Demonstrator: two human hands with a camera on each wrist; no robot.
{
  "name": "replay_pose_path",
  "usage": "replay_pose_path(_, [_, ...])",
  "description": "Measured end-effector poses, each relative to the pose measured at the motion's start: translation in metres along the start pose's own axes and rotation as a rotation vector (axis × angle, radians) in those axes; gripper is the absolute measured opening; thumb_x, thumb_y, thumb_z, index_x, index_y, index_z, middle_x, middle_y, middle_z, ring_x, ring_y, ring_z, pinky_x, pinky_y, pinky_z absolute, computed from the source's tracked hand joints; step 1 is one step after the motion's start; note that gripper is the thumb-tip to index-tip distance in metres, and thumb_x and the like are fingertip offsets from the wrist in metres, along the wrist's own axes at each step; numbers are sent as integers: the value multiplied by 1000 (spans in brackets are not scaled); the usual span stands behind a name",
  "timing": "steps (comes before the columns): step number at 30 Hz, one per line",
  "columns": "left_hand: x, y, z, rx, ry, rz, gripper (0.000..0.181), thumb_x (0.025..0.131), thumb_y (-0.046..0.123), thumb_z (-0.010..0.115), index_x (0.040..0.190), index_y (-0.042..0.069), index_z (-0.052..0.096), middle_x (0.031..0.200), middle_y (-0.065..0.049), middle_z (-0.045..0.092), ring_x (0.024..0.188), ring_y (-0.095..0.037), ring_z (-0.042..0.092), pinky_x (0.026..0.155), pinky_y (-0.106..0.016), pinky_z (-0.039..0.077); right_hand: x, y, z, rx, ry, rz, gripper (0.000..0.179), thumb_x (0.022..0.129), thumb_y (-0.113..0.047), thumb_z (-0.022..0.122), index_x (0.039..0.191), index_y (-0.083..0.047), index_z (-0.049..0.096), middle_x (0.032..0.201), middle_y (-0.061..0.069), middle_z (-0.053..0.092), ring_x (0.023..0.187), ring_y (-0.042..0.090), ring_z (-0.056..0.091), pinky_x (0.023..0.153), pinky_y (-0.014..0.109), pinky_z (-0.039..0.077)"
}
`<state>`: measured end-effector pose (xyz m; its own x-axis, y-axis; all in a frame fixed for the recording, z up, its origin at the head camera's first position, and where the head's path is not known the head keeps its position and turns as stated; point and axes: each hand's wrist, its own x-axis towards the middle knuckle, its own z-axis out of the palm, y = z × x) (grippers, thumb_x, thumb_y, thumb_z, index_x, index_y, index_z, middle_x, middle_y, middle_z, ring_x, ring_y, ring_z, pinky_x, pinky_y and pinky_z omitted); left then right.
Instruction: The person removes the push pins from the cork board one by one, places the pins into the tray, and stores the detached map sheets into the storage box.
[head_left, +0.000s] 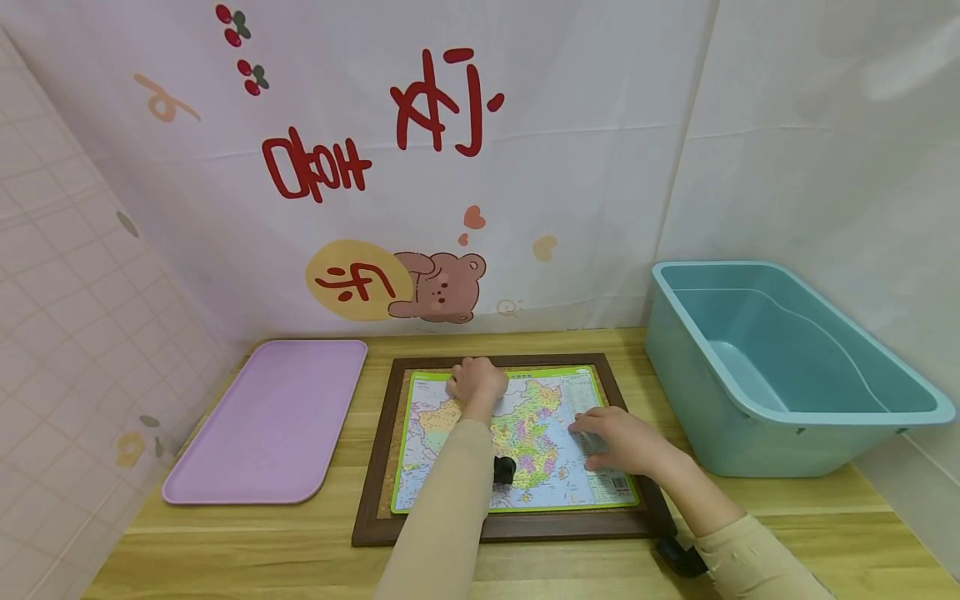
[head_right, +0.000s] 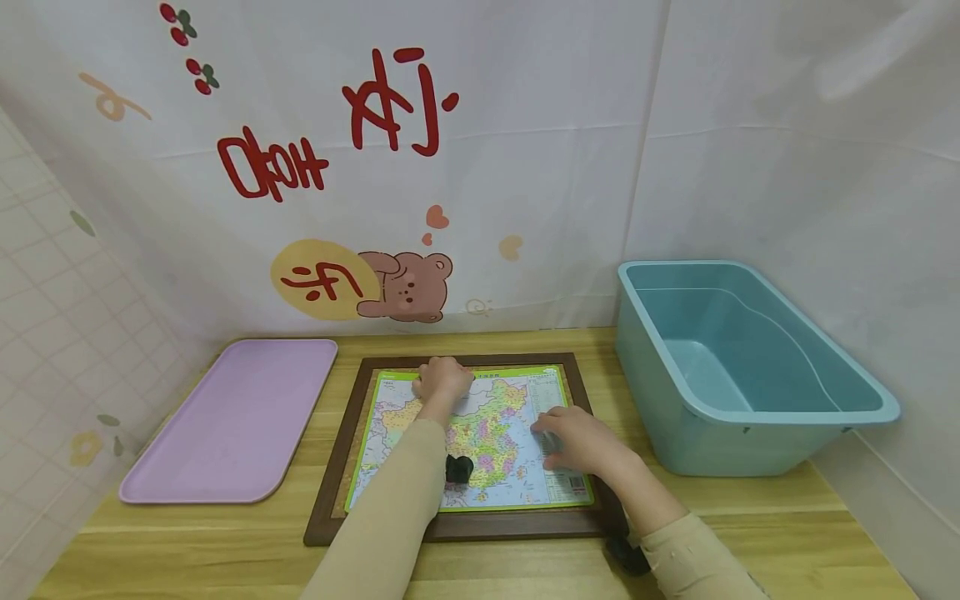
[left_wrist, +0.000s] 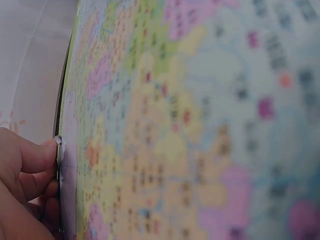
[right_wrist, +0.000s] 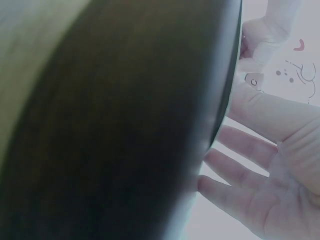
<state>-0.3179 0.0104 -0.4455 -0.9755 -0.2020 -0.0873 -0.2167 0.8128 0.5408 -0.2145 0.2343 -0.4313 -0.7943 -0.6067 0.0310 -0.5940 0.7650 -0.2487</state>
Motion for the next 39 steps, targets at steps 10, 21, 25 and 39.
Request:
replay_pose_path(10, [-3, -4, -5, -72, -25, 13, 24, 96, 21, 58, 75, 11, 64, 102, -10, 52, 103, -34, 42, 84, -48, 32, 0, -4, -3, 0, -3, -14, 52, 77, -21, 86, 122, -4, 68, 125, 19, 63, 113, 40, 58, 92, 52, 50])
replay_pose_path(21, [0, -15, -12, -195, -63, 46, 39, 96, 28, 60, 60, 15, 53, 91, -7, 57, 102, -33, 47, 91, -53, 32, 0, -2, 0, 6, -1, 8, 51, 77, -20, 86, 122, -4, 68, 126, 19, 62, 114, 41, 57, 93, 53, 49])
replay_pose_path(25, [4, -16, -13, -224, -92, 34, 28, 96, 33, 64, 73, 18, 66, 96, -2, 64, 115, -34, 49, 97, -55, 32, 0, -1, 0, -4, 3, 11, 52, 76, -20, 86, 122, -4, 68, 125, 19, 62, 113, 41, 58, 93, 53, 49])
replay_pose_path(39, [3, -21, -19, -366, -149, 44, 18, 98, 30, 63, 96, 15, 73, 100, -3, 65, 110, -34, 52, 103, -58, 29, -1, -4, -3, 9, -4, 17, 52, 76, -22, 86, 122, -5, 68, 125, 18, 63, 113, 40, 58, 93, 52, 49])
